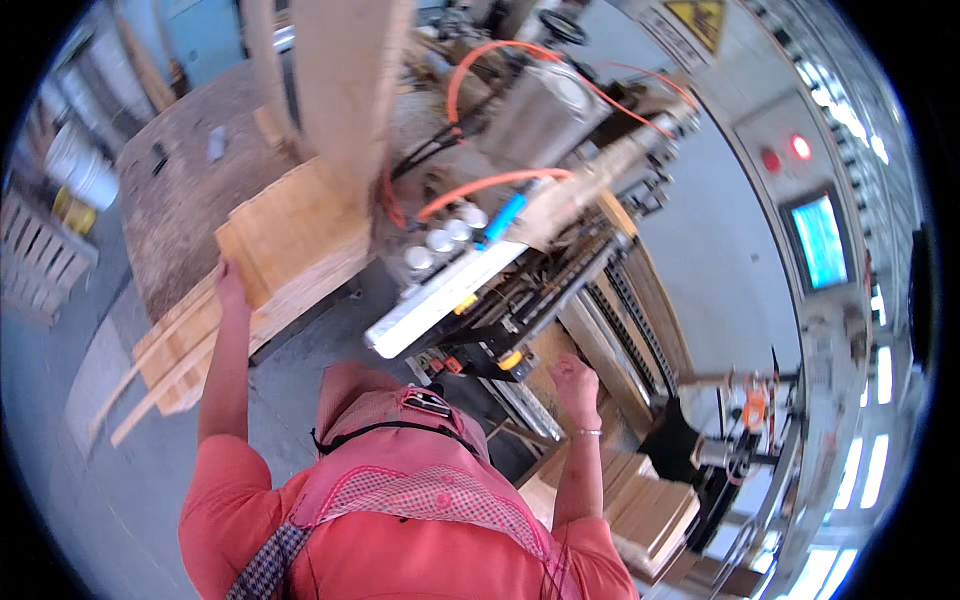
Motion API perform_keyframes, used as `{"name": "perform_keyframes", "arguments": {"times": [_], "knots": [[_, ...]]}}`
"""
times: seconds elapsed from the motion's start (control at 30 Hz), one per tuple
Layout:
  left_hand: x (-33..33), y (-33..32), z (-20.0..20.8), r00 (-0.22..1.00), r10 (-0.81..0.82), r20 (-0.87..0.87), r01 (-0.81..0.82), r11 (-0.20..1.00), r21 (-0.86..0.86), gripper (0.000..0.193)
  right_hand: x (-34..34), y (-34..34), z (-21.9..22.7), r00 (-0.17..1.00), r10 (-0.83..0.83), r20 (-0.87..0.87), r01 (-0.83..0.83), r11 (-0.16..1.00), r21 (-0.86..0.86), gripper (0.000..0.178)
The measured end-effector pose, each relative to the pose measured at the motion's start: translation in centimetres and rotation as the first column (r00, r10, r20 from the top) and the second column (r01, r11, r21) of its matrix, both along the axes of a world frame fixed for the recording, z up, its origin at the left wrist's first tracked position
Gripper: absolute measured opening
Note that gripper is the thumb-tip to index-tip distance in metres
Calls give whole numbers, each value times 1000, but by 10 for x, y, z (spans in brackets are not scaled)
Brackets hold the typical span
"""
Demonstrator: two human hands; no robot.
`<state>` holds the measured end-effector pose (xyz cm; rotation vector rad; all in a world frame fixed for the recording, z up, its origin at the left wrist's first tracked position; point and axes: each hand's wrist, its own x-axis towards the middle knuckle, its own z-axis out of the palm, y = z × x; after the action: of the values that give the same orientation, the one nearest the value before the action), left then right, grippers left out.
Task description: The person repeatedly picks up small wooden blocks from a stack and feeds them into a woodworking machine. They hold the blocks with both hands, guide them through the machine's rollers, and then place the processed blocks onto a growing pile on the right side of the machine.
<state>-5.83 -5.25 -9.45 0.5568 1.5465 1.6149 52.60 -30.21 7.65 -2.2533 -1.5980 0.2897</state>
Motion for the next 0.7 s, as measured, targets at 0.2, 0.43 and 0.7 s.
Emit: {"name": "perform_keyframes", "arguments": {"times": [0.2,0.43,0.7], "knots": [[5,5,8,996,-78,-31,80,995,66,44,4,-30,-8,999,-44,-8,44,999,-15,26],[-58,17,-36,492,-19,-870,-35,999,-41,54,10,-50,6,993,-89,83,93,995,-38,22],[145,-141,80,681,-360,-637,532,842,92,40,67,-151,75,612,-582,536,603,781,160,22]]}}
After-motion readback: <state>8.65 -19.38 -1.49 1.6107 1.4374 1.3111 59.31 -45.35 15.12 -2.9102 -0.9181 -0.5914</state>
